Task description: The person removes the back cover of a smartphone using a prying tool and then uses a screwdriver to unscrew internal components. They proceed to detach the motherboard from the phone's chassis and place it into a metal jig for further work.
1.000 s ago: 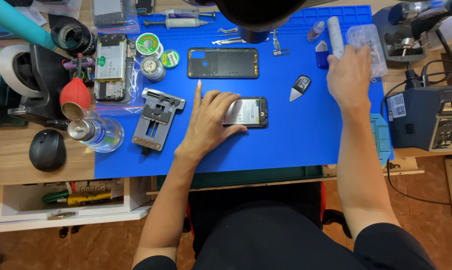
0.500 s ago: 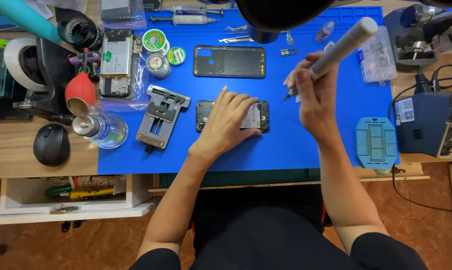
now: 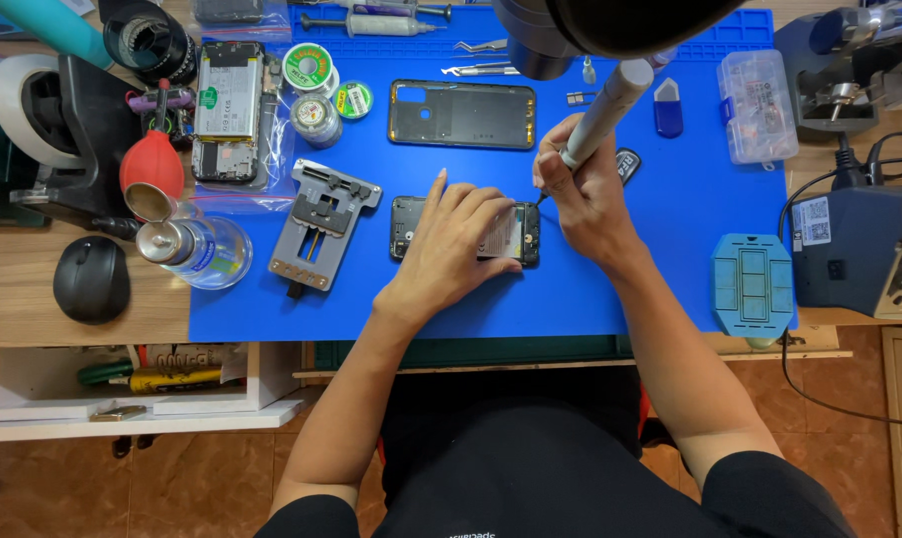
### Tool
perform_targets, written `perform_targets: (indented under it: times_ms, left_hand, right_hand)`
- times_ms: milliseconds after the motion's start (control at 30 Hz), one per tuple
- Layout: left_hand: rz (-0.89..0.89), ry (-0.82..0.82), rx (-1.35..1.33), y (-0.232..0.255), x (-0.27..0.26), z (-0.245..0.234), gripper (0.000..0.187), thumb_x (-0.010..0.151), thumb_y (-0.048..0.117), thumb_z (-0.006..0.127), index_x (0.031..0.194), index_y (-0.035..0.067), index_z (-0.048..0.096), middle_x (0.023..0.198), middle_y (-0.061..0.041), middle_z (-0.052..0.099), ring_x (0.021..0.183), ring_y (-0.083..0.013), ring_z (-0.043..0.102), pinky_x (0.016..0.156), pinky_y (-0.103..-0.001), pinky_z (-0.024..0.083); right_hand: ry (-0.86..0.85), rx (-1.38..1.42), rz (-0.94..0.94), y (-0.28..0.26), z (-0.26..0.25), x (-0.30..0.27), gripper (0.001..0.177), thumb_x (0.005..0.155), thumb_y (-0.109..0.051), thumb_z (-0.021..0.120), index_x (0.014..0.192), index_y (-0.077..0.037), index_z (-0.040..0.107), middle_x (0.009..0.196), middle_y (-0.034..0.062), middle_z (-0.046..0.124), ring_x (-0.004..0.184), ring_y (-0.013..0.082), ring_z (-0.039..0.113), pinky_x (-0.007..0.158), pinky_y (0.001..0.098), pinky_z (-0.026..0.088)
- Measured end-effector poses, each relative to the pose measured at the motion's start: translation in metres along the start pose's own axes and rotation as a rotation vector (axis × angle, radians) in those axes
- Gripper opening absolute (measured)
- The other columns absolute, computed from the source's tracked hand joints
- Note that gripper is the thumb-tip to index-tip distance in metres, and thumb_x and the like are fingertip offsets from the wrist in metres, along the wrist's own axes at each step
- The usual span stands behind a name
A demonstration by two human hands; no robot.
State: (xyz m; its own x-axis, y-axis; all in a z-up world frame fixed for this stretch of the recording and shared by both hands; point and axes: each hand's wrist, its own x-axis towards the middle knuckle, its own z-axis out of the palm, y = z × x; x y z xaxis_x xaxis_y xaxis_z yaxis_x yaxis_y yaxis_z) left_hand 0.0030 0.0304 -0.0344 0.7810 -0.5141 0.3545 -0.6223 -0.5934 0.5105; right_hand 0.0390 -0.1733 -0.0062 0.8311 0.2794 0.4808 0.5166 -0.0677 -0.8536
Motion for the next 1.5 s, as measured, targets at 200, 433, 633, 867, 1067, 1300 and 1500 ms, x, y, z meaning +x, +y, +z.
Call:
perform_targets:
  times_ms: [200, 433, 633, 867, 1067, 1300, 1500]
  left_hand:
    - [-0.024, -0.026, -0.001, 0.001, 0.003, -0.001, 0.08, 0.07, 0.045, 0.095, 0.136, 0.009, 0.065, 0.126, -0.008, 0.066, 0.123, -0.0306, 0.055, 0.124, -0.07, 0.022]
    - [0.039, -0.012, 0.064, -0.021, 0.032, 0.025, 0.048, 0.085, 0.033, 0.087, 0.124, 0.01, 0.069, 0.105, -0.005, 0.063, 0.102, -0.0265, 0.057, 0.116, -0.059, 0.039]
    - [-0.012, -0.196, -0.105, -0.034, 0.065, 0.028, 0.018, 0.082, 0.031, 0.082, 0.089, 0.017, 0.072, 0.085, 0.004, 0.059, 0.089, -0.0195, 0.058, 0.104, -0.044, 0.044]
    - [-0.079, -0.238, -0.273, -0.027, 0.059, 0.008, 0.021, 0.084, 0.02, 0.078, 0.103, 0.012, 0.076, 0.093, -0.004, 0.065, 0.096, -0.0224, 0.06, 0.112, -0.05, 0.039]
    - [-0.091, -0.247, -0.284, -0.024, 0.059, 0.004, 0.023, 0.085, 0.019, 0.078, 0.107, 0.011, 0.078, 0.094, -0.004, 0.067, 0.096, -0.0207, 0.06, 0.113, -0.049, 0.038]
    - [-0.077, -0.252, -0.286, -0.025, 0.059, 0.003, 0.023, 0.086, 0.019, 0.077, 0.107, 0.009, 0.077, 0.093, -0.004, 0.064, 0.096, -0.0204, 0.058, 0.113, -0.048, 0.037]
    - [-0.081, -0.262, -0.281, -0.023, 0.059, 0.003, 0.024, 0.086, 0.019, 0.077, 0.108, 0.01, 0.077, 0.093, -0.003, 0.064, 0.096, -0.0191, 0.057, 0.114, -0.048, 0.037]
  right_hand:
    - [-0.01, -0.015, -0.052, -0.003, 0.003, -0.001, 0.018, 0.116, -0.023, 0.041, 0.124, -0.007, 0.036, 0.088, 0.0032, 0.039, 0.079, 0.0183, 0.054, 0.08, 0.0358, 0.05]
    - [-0.038, -0.038, -0.082, -0.005, 0.005, -0.002, 0.015, 0.117, -0.02, 0.041, 0.121, -0.006, 0.038, 0.088, 0.0007, 0.041, 0.082, 0.0167, 0.057, 0.079, 0.0355, 0.05]
    - [-0.005, -0.07, -0.1, -0.002, 0.003, -0.004, 0.019, 0.117, -0.022, 0.04, 0.12, -0.004, 0.038, 0.086, 0.0025, 0.044, 0.08, 0.0156, 0.054, 0.08, 0.0364, 0.052]
    - [0.003, 0.03, -0.142, 0.0, 0.001, -0.001, 0.016, 0.116, -0.019, 0.042, 0.12, -0.003, 0.038, 0.083, 0.0032, 0.042, 0.076, 0.017, 0.052, 0.077, 0.0349, 0.051]
    - [0.016, 0.068, -0.146, 0.003, 0.0, -0.002, 0.017, 0.115, -0.02, 0.042, 0.12, -0.003, 0.037, 0.083, 0.0042, 0.041, 0.075, 0.0183, 0.052, 0.076, 0.0356, 0.051]
    - [0.022, 0.074, -0.145, 0.001, 0.0, -0.001, 0.018, 0.115, -0.021, 0.042, 0.12, -0.004, 0.037, 0.084, 0.0039, 0.04, 0.075, 0.0178, 0.051, 0.076, 0.0353, 0.052]
    - [0.034, 0.084, -0.129, 0.001, 0.0, -0.002, 0.017, 0.116, -0.021, 0.041, 0.12, -0.006, 0.036, 0.085, 0.0037, 0.039, 0.075, 0.017, 0.05, 0.076, 0.0353, 0.052]
